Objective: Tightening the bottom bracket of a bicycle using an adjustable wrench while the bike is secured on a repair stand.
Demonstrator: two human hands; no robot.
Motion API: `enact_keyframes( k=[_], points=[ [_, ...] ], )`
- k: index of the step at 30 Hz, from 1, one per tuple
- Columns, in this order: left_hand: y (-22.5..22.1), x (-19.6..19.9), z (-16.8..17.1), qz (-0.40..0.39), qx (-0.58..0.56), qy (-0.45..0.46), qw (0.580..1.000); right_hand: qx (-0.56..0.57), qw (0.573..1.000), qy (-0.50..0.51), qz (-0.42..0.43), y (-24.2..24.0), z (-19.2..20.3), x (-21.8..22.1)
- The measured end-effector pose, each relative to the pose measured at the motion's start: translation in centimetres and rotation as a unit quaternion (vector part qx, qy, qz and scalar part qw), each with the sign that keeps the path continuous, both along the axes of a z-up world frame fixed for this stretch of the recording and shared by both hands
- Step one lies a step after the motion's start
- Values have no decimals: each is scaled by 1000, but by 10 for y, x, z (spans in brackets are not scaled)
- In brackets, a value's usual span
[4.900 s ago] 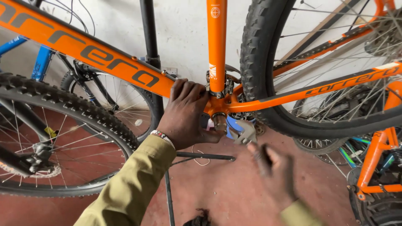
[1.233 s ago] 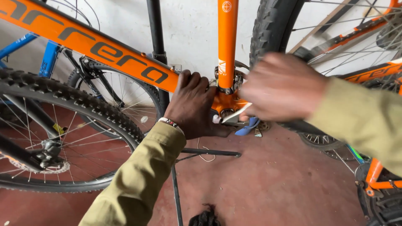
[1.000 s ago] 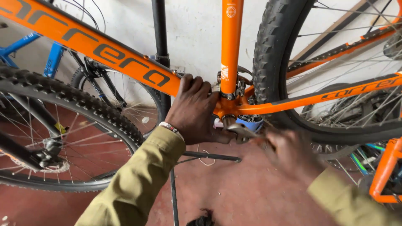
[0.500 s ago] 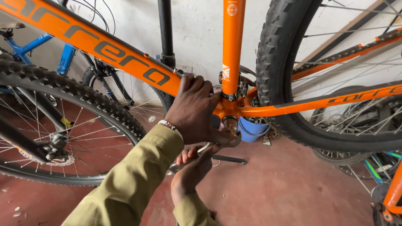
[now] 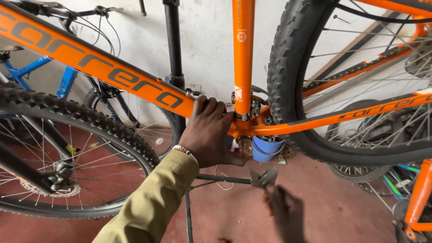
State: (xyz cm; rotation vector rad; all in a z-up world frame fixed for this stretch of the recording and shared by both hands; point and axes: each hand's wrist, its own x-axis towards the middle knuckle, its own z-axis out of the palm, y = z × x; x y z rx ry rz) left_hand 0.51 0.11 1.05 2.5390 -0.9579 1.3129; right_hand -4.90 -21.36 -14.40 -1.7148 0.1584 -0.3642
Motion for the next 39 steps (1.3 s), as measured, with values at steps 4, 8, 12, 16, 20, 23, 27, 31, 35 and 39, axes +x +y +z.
enact_keyframes(
  k=[4, 8, 12, 16, 20, 23, 27, 31, 35, 39],
  points=[
    [0, -2, 0, -17, -13, -19, 1000, -300, 932, -188, 82, -32, 100, 0],
    [0, -3, -1, -7, -10, -30, 999, -702, 696, -148, 20, -35, 186, 2],
    [0, -1, -5, -45, -42, -65, 996, -818, 533, -203, 75, -18, 241, 13],
    [0, 0, -9, -38, -41, -62, 997, -899, 382, -162, 142, 20, 266, 21],
    [0, 0, -7, -20, -34, -37, 999, -913, 340, -108, 198, 48, 281, 30],
    [-4, 5, -12, -28, -83, -102, 991, -871, 388, -197, 228, 37, 271, 47],
    [-4, 5, -13, -27, -83, -100, 991, -862, 399, -181, 256, 37, 276, 44],
    [-5, 5, -13, -1, -56, -83, 995, -854, 406, -185, 267, 31, 274, 46],
    [-5, 3, -11, 27, -39, -27, 999, -835, 436, -168, 292, 19, 251, 48],
    [-3, 3, -12, 1, -51, -60, 997, -847, 430, -179, 256, 15, 247, 34]
  ],
)
